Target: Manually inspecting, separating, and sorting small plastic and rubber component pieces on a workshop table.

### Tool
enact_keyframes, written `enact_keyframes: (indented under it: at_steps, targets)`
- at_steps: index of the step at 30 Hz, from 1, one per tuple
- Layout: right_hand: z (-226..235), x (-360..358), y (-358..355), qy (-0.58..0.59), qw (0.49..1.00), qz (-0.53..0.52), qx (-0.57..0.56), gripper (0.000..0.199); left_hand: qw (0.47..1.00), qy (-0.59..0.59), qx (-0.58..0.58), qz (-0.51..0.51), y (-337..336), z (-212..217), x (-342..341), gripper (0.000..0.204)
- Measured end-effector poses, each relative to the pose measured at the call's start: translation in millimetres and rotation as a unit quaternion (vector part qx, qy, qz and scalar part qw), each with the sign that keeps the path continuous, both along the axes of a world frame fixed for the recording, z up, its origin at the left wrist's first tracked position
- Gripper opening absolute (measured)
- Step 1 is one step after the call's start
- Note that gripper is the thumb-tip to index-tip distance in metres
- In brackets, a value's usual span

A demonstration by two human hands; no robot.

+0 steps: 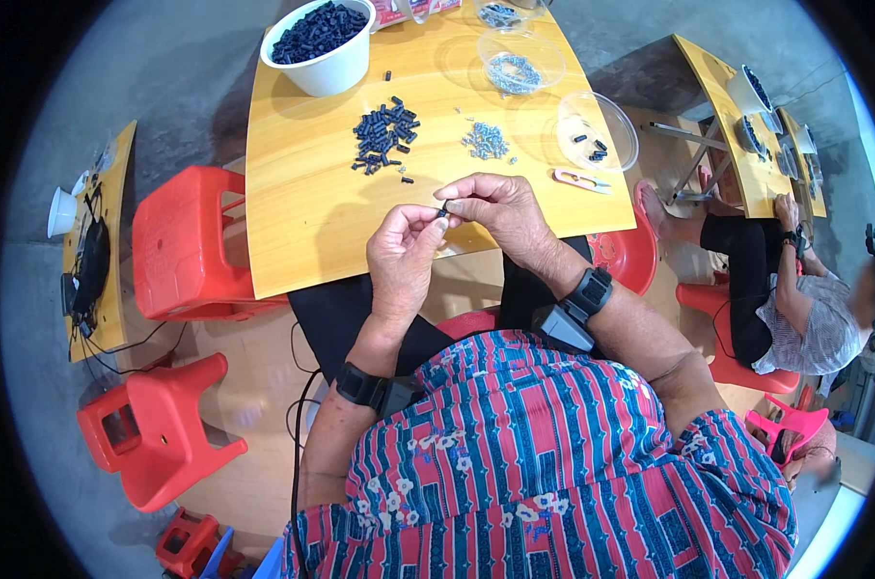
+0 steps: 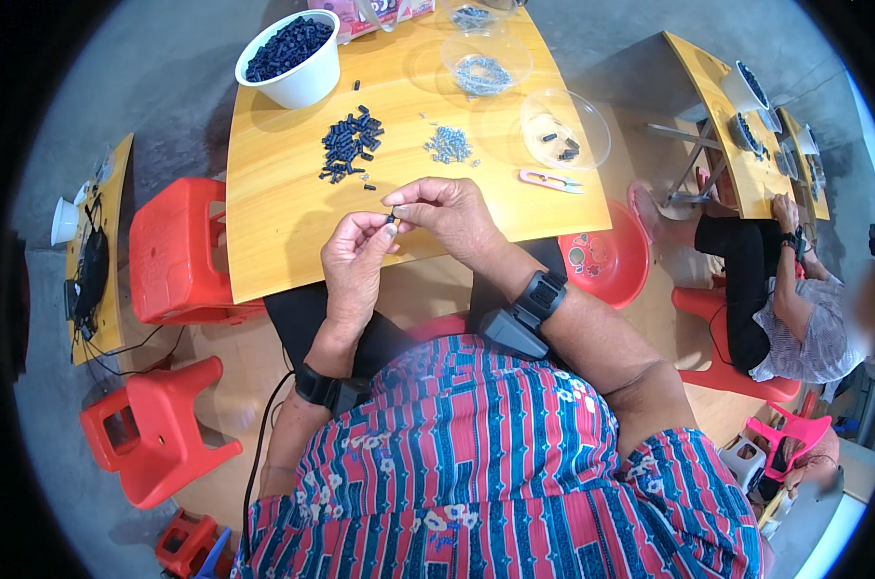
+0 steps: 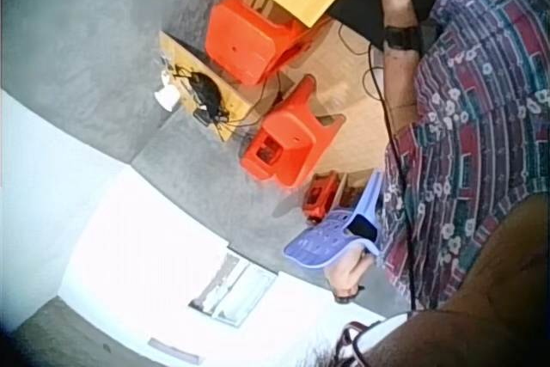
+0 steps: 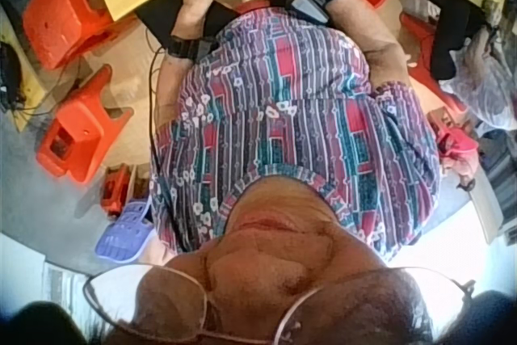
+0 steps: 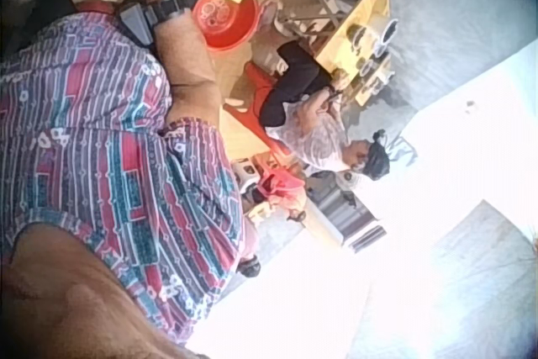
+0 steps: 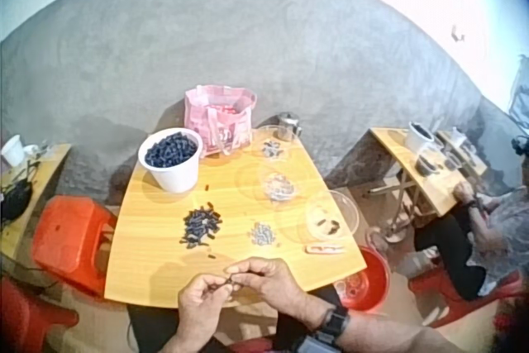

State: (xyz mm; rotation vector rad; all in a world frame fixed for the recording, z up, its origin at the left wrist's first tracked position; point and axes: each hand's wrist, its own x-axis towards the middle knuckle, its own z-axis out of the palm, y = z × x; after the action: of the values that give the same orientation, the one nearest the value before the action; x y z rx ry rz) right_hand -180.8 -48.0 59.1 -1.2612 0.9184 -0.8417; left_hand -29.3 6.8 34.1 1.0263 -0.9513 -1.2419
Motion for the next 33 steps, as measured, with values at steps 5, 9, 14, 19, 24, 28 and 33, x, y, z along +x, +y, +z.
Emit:
enact_keyframes:
  at_steps: [5, 9, 14, 19, 24, 28, 33]
  targets:
    - [-4.5, 2.9, 3.7, -0.018, 0.998, -0.026, 0.054, 0.019, 0.999, -0.043, 0.004, 0.022, 1.4, 0.6, -1.7, 0.004]
    - [-10.0, 5.4, 5.2, -0.021, 0.998, -0.040, 0.047, 0.019, 0.998, -0.052, 0.002, 0.030, 1.2, 2.9, -3.0, 0.003]
    - [-7.8, 5.9, 4.2, -0.001, 0.999, -0.016, 0.033, 0.018, 0.999, -0.020, 0.020, 0.021, 0.1, 0.4, 1.1, 0.003]
    - [-11.3, 1.9, 0.3, 0.032, 0.998, 0.028, -0.053, 0.018, 0.999, 0.025, 0.046, 0.008, 0.9, 2.2, 1.0, 0.003]
    - [-16.6, -0.7, 3.4, 0.012, 0.992, 0.038, -0.122, 0.026, 0.987, 0.109, 0.117, -0.004, -1.0, 0.0, 5.0, 0.006]
    - [-20.7, 7.2, 12.6, -0.029, 0.991, 0.012, -0.131, 0.040, 0.963, 0.202, 0.175, -0.023, -2.3, 1.8, 5.9, 0.010]
    - [-25.8, 10.8, 17.1, 0.032, 0.987, -0.021, -0.157, 0.039, 0.956, 0.220, 0.192, -0.022, 2.2, 1.0, 4.8, 0.012]
